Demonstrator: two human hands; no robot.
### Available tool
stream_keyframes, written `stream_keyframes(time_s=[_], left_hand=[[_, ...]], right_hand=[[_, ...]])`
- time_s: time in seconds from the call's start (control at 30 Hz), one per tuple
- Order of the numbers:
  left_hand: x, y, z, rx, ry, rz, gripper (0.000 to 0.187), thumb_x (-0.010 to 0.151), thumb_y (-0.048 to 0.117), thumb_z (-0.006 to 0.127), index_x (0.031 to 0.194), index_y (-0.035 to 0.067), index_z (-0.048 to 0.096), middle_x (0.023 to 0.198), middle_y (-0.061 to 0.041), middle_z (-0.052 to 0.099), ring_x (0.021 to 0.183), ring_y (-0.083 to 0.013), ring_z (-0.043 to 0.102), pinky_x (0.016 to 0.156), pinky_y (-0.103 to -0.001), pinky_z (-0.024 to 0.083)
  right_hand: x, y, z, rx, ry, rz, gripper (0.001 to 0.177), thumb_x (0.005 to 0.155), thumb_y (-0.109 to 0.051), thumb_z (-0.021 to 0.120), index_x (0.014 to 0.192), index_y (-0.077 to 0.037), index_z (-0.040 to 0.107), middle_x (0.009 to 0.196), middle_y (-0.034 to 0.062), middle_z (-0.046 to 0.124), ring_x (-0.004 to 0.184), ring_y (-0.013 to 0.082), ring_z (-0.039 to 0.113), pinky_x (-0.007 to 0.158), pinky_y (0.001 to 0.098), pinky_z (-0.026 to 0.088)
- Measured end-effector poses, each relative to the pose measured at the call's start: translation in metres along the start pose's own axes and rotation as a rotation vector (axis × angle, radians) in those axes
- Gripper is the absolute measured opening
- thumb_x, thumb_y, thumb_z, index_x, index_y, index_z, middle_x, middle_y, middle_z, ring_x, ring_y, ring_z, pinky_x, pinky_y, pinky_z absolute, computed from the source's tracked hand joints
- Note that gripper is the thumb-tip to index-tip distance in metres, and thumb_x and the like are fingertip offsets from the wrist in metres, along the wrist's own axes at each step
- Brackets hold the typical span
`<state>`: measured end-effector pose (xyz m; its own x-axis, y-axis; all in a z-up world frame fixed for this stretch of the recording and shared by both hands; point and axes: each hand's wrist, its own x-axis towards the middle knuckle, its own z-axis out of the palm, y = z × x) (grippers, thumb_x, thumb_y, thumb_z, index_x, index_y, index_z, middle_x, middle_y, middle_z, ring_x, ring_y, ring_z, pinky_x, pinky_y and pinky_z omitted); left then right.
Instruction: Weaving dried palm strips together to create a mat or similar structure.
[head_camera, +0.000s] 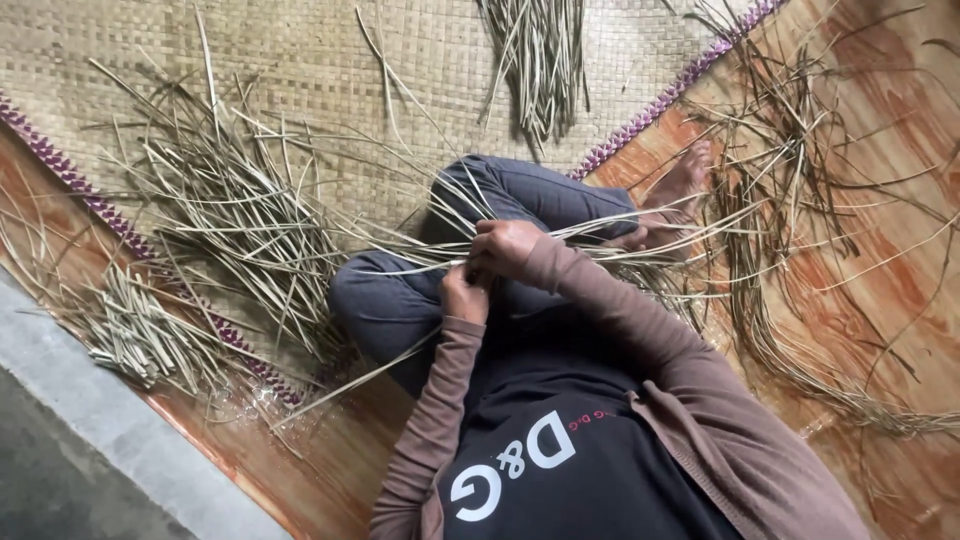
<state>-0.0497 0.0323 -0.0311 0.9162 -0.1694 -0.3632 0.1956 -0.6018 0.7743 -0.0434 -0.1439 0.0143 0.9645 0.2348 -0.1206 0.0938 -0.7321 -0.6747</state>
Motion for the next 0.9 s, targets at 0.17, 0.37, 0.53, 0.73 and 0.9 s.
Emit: stream_keyframes(time_s=[0.17,0.37,0.53,0.73,0.9], left_hand=[[-0.005,0.01,-0.001,-0.003,0.056,0.053,0.009,0.079,0.018,0.077,0.075,0.011,0.075,0.072,-0.013,0.071,0.082,-0.0391,0.072,0.067,-0.052,0.056],[-0.01,0.035,0.0,-0.037,0.106,0.239,0.017,0.084,0.025,0.08,0.077,0.012,0.073,0.074,-0.012,0.069,0.082,-0.0346,0.072,0.068,-0.045,0.059],[-0.008,0.035,-0.004,-0.096,0.136,0.357,0.008,0.082,0.018,0.08,0.084,0.012,0.075,0.079,-0.006,0.069,0.085,-0.0299,0.072,0.072,-0.04,0.06],[-0.003,0.033,-0.001,-0.155,0.054,0.276,0.007,0.084,0.022,0.08,0.083,0.016,0.076,0.079,-0.004,0.069,0.083,-0.0245,0.073,0.071,-0.033,0.061],[0.001,0.026,0.0,-0.183,0.024,0.255,0.007,0.084,0.021,0.079,0.083,0.015,0.077,0.079,-0.005,0.07,0.082,-0.0246,0.074,0.071,-0.034,0.062]], right_hand=[[-0.004,-0.005,-0.007,0.04,0.088,-0.057,0.016,0.091,-0.036,0.071,0.089,-0.022,0.063,0.087,-0.0011,0.054,0.081,0.029,0.069,0.065,0.0403,0.058],[-0.015,-0.007,-0.023,0.154,0.195,-0.123,0.017,0.084,-0.022,0.081,0.093,-0.018,0.067,0.082,0.0027,0.061,0.076,0.0308,0.071,0.066,0.041,0.058],[-0.028,-0.011,-0.031,0.361,0.212,-0.088,0.025,0.087,-0.021,0.083,0.105,-0.017,0.066,0.085,0.0036,0.067,0.081,0.0283,0.072,0.071,0.0386,0.057],[-0.04,-0.013,-0.031,0.36,0.369,-0.257,0.014,0.092,-0.005,0.079,0.105,-0.008,0.074,0.094,0.0129,0.072,0.081,0.037,0.069,0.071,0.0418,0.055],[-0.054,-0.018,-0.019,0.153,0.469,-0.377,0.009,0.093,-0.006,0.078,0.086,-0.01,0.075,0.102,0.0097,0.079,0.083,0.0306,0.069,0.073,0.0376,0.054]])
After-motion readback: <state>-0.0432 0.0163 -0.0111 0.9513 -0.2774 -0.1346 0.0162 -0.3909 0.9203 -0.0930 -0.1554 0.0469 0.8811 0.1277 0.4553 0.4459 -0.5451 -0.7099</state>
